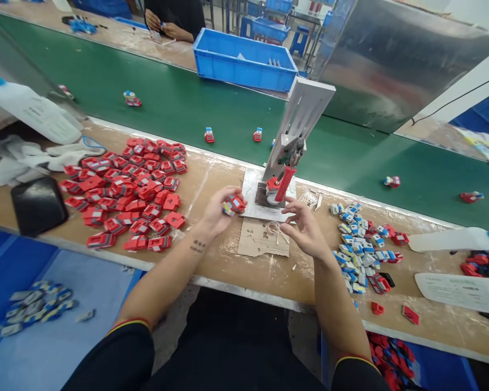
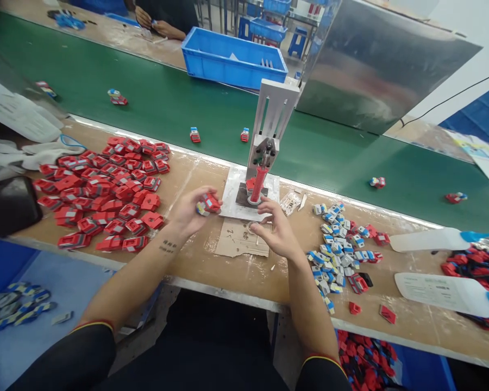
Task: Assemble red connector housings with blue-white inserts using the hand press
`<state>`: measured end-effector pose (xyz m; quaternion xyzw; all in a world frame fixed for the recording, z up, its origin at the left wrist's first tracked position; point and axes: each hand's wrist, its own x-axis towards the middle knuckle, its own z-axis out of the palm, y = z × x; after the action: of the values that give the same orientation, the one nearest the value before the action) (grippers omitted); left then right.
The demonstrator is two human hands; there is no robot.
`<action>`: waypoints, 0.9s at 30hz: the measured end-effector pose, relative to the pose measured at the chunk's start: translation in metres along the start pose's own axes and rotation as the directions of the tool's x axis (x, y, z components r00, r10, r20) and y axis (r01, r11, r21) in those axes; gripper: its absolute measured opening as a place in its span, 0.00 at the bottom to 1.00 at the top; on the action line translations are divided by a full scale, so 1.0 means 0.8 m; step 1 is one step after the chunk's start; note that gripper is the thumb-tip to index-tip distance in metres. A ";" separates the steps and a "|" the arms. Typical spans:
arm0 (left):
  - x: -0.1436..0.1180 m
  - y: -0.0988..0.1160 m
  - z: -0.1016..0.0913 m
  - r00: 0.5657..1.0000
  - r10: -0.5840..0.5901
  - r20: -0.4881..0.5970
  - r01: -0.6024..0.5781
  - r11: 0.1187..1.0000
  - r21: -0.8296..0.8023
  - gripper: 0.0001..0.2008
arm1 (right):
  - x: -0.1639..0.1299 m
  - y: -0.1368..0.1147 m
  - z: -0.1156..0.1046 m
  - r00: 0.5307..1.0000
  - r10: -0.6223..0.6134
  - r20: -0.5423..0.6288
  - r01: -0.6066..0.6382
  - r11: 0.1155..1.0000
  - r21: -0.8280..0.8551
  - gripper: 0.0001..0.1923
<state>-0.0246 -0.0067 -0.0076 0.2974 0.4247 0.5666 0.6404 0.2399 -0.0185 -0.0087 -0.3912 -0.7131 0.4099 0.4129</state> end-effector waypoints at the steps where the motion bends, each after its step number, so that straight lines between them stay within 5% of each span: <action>1: 0.014 0.002 0.008 0.999 0.049 0.024 -0.052 0.983 0.173 0.12 | 0.012 0.002 0.001 0.999 0.002 0.046 -0.003 1.000 0.021 0.22; 3: 0.040 0.004 0.029 0.980 0.166 0.110 -0.199 0.804 0.561 0.18 | 0.032 0.002 0.004 0.992 -0.007 0.122 -0.001 0.998 0.062 0.23; 5: 0.061 0.007 0.051 0.952 0.218 0.213 -0.298 0.521 0.800 0.28 | 0.040 -0.003 0.003 0.983 -0.019 0.182 0.005 0.997 0.076 0.22; 7: 0.075 0.011 0.067 0.934 0.199 0.298 -0.348 0.299 0.889 0.27 | 0.033 -0.013 -0.003 0.976 -0.054 0.209 0.035 0.995 0.094 0.19; 10: 0.082 0.014 0.076 0.922 0.146 0.359 -0.378 0.146 0.914 0.16 | 0.014 -0.044 -0.018 0.957 -0.205 0.205 0.154 0.958 0.242 0.16; 13: 0.084 0.014 0.072 0.919 0.136 0.370 -0.388 0.136 0.912 0.14 | 0.031 -0.099 -0.034 0.916 -0.378 0.139 0.310 0.882 0.354 0.23; 19: 0.094 0.003 0.059 0.884 0.265 0.385 -0.461 0.363 0.810 0.09 | 0.183 -0.189 -0.066 0.908 -0.403 -0.114 0.417 0.895 0.157 0.33; 22: 0.099 0.011 0.051 0.855 0.293 0.428 -0.518 0.457 0.723 0.08 | 0.189 -0.166 -0.079 0.895 -0.397 -0.205 0.402 0.915 -0.016 0.36; 25: 0.096 0.033 0.040 0.808 0.189 0.559 -0.579 0.437 0.689 0.09 | 0.127 -0.103 -0.068 0.866 -0.368 -0.340 0.354 0.929 -0.103 0.29; 27: 0.089 0.049 0.035 0.762 0.115 0.637 -0.618 0.425 0.662 0.11 | 0.079 -0.060 -0.047 0.913 -0.260 -0.314 0.226 0.964 -0.141 0.20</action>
<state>-0.0189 0.0726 0.0244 0.7933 0.3827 0.3180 0.3509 0.2415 0.0311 0.0639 -0.3829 -0.6968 0.2473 0.5538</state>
